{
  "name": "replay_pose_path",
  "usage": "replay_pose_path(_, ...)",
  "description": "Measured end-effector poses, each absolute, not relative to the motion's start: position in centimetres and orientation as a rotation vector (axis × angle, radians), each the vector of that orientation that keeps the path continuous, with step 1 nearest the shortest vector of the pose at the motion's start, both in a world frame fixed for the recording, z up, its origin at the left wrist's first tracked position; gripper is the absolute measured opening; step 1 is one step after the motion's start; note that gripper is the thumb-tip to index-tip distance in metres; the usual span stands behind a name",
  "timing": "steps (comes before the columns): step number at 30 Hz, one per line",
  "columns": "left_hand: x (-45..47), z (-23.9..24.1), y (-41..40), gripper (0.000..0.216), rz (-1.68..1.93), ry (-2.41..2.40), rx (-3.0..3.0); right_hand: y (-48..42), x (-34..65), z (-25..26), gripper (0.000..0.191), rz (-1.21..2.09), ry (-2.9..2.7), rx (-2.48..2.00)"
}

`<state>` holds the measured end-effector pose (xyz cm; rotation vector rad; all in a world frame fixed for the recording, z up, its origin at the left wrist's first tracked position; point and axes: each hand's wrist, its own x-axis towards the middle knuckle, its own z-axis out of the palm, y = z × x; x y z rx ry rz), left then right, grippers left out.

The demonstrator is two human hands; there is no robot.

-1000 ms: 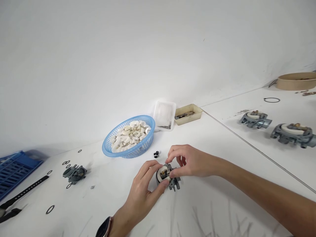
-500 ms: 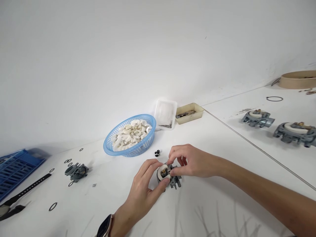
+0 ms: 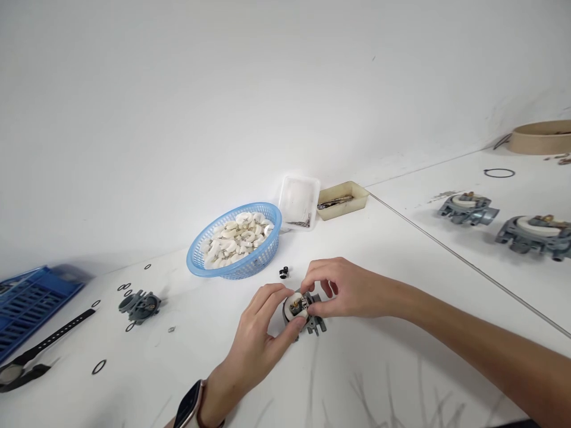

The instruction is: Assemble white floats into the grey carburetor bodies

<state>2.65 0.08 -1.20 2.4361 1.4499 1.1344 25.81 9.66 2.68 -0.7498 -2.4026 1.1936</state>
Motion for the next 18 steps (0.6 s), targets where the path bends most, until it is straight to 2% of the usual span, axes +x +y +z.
replay_pose_path(18,2.43,-1.26,0.07,0.023,1.117,1.437,2.462,9.56,25.89,2.38,0.023,1.058,-2.456,-0.762)
